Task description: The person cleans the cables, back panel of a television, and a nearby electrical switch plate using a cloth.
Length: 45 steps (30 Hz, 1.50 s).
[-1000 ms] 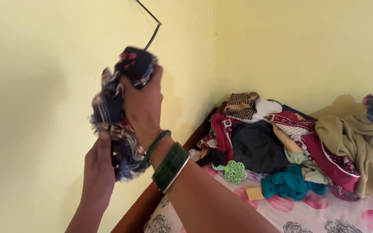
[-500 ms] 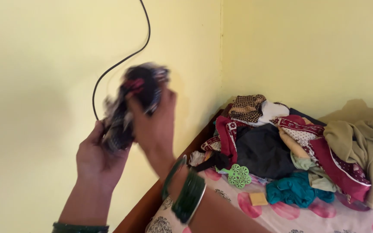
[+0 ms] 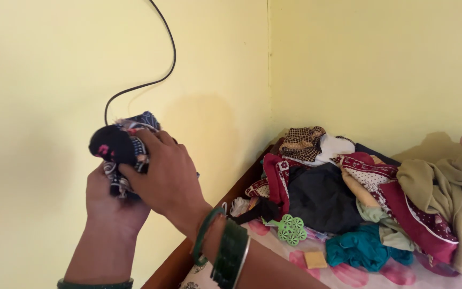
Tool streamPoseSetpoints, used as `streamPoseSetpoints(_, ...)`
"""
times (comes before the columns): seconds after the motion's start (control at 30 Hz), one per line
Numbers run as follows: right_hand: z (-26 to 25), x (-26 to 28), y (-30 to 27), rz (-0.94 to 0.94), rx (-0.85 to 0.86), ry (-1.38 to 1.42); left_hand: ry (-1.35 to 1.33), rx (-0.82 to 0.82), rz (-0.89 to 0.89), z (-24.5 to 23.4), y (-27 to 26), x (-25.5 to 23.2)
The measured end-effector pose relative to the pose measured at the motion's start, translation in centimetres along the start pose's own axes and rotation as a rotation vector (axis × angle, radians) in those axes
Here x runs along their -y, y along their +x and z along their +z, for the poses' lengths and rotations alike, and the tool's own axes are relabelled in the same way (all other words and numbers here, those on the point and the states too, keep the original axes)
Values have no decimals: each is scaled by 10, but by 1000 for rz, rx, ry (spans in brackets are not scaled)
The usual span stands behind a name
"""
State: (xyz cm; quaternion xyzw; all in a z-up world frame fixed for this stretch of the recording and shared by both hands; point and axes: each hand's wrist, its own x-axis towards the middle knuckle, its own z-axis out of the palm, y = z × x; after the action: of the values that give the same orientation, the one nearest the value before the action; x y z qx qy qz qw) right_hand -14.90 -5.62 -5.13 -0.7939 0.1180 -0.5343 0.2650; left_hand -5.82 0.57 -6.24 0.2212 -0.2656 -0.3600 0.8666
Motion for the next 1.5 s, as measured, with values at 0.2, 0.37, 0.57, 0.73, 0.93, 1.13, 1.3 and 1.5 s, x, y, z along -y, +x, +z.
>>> streamPoseSetpoints(0.2, -26, -11, -1, 424, 90, 389, -302, 752, -120, -14, 14, 13)
streamPoseSetpoints(0.37, -24, -38, 15, 597, -197, 1001, 179, -36, 21, 4, 9, 28)
streamPoseSetpoints(0.57, -54, -32, 18, 457, -422, 715, 313, -365, 85, 17, 12, 26)
streamPoseSetpoints(0.73, -60, -14, 3, 344, -361, 493, 327, -406, 217, -8, 41, 32)
streamPoseSetpoints(0.93, -36, -26, -23, -37, -181, -141, 264, -410, 4, 9, 44, 35)
streamPoseSetpoints(1.13, -51, -36, -6, 250, -98, -149, 414, -357, -89, 10, 32, 39)
streamPoseSetpoints(1.3, -52, -39, -13, 203, -125, -265, 518, -293, -294, -7, 39, 50)
streamPoseSetpoints(1.5, -38, -54, -30, 316, -24, -276, 700, -287, -522, -10, 36, 63)
